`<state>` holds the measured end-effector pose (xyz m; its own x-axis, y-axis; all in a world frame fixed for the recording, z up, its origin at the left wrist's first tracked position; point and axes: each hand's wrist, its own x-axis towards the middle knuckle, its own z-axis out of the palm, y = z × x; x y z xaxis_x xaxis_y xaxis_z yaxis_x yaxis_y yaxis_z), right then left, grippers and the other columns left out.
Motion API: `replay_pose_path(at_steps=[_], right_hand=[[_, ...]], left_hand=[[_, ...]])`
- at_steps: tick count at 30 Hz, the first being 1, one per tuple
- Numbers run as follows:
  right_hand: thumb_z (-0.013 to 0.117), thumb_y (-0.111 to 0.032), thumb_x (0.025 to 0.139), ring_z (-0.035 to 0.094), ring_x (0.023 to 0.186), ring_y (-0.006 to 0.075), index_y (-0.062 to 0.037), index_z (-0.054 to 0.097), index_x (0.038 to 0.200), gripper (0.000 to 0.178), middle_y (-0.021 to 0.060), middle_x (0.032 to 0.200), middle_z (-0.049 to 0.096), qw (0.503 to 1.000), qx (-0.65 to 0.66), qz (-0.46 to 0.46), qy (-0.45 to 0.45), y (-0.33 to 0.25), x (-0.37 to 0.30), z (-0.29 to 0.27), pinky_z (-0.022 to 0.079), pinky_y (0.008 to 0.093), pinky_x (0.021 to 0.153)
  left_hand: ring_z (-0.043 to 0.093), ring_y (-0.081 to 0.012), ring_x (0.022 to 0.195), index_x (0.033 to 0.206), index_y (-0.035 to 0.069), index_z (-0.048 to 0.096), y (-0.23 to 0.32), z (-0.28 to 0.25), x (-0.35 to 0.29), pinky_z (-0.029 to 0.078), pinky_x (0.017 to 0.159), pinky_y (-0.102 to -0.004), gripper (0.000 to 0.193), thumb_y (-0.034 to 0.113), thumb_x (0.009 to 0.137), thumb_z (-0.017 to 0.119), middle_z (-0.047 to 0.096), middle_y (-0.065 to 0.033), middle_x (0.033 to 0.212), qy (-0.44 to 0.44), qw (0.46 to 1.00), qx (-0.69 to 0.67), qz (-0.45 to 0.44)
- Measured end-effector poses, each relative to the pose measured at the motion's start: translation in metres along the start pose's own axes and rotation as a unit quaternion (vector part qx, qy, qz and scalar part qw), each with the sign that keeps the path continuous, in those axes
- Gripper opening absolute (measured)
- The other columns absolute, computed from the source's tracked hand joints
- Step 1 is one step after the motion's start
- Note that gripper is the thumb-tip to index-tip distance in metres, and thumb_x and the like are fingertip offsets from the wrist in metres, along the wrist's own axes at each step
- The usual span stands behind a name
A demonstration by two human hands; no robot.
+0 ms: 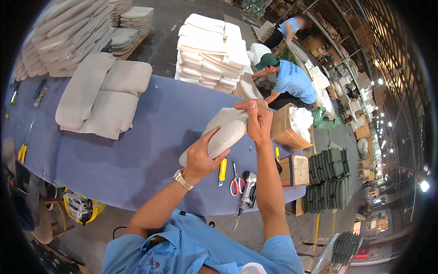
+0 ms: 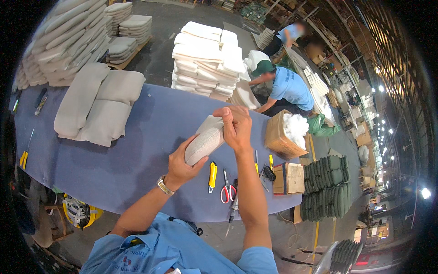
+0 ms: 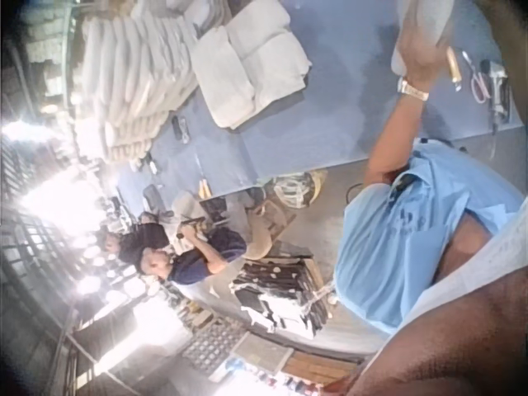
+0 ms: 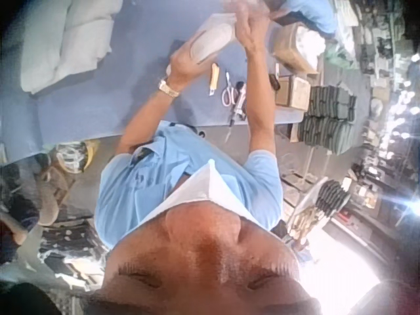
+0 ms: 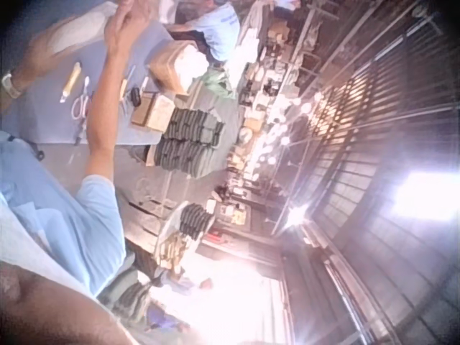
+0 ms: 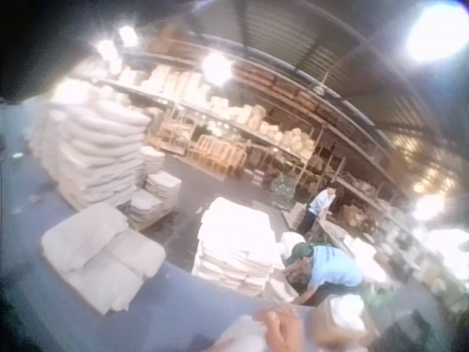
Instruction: The person staples a light-colored fabric cover onto a cushion form using a handheld staple gun, then trims excess fabric with a utility knife. The finished cushion is placed on a stack of similar cushions.
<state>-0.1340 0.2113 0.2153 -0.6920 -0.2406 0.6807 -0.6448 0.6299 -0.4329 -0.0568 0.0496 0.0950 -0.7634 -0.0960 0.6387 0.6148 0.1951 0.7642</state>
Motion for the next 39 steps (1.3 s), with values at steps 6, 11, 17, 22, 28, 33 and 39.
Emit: replay_pose_path(at_steps=[6,11,17,22,28,33,39], right_hand=[[0.049,-0.028,0.106,0.062,0.067,0.0260,-0.0058,0.070,0.068,0.048,0.0059,0.068,0.069,0.997,0.021,0.024,0.073,-0.002,-0.008,0.009,0.044,0.0399,0.084],[0.045,-0.027,0.107,0.062,0.068,0.0262,-0.0045,0.071,0.070,0.051,0.0070,0.068,0.069,0.996,-0.025,-0.059,0.057,-0.034,0.005,0.016,0.044,0.0392,0.082],[0.037,-0.038,0.110,0.058,0.128,0.0336,-0.0053,0.071,0.122,0.048,0.0177,0.132,0.066,0.988,0.067,0.053,0.130,-0.018,0.015,0.022,0.038,0.0409,0.113],[0.032,-0.046,0.110,0.034,0.151,0.0369,-0.0061,0.051,0.150,0.059,0.0204,0.162,0.038,0.961,0.071,0.265,0.040,0.039,-0.065,0.099,0.028,0.0426,0.123],[0.041,-0.045,0.108,0.020,0.156,0.0388,-0.0033,0.039,0.156,0.064,0.0213,0.168,0.024,0.947,0.036,0.309,-0.085,0.041,-0.175,0.158,0.022,0.0443,0.125],[0.041,-0.049,0.108,0.019,0.156,0.0387,-0.0018,0.034,0.158,0.069,0.0230,0.167,0.023,0.927,0.064,0.370,0.010,0.067,-0.170,0.145,0.019,0.0435,0.126],[0.030,-0.054,0.109,0.016,0.158,0.0327,-0.0013,0.027,0.160,0.074,0.0193,0.170,0.018,0.893,0.138,0.428,-0.016,0.087,-0.130,0.165,0.014,0.0384,0.128]], left_hand=[[0.072,-0.0354,0.102,0.136,0.006,0.058,-0.059,-0.008,-0.074,0.058,0.089,-0.0406,0.070,0.028,0.076,0.090,0.072,-0.0160,0.119,-0.076,0.987,0.084,-0.111],[0.071,-0.0375,0.103,0.135,0.009,0.058,-0.066,-0.046,-0.078,0.058,0.086,-0.0438,0.068,0.034,0.078,0.087,0.072,-0.0181,0.116,-0.178,0.947,0.132,-0.232],[0.069,-0.0435,0.100,0.138,0.001,0.051,0.026,-0.079,-0.030,0.056,0.083,-0.0498,0.069,0.033,0.084,0.079,0.070,-0.0261,0.112,-0.200,0.953,0.179,-0.141],[0.066,-0.0455,0.112,0.147,-0.005,0.039,0.022,-0.066,-0.033,0.051,0.097,-0.0478,0.075,0.029,0.090,0.073,0.064,-0.0321,0.125,-0.278,0.918,0.220,-0.175],[0.041,-0.0439,0.143,0.159,-0.004,0.020,-0.058,-0.041,-0.097,0.036,0.117,-0.0445,0.082,0.032,0.099,0.062,0.038,-0.0329,0.155,-0.355,0.909,0.091,-0.200],[0.017,-0.0419,0.156,0.160,-0.007,0.013,-0.047,-0.021,-0.114,0.024,0.124,-0.0430,0.078,0.029,0.104,0.055,0.024,-0.0329,0.163,-0.378,0.907,0.066,-0.171],[0.019,-0.0402,0.156,0.160,-0.007,0.014,-0.086,0.013,-0.070,0.022,0.125,-0.0410,0.071,0.029,0.107,0.046,0.023,-0.0311,0.164,-0.293,0.927,0.040,-0.232]])
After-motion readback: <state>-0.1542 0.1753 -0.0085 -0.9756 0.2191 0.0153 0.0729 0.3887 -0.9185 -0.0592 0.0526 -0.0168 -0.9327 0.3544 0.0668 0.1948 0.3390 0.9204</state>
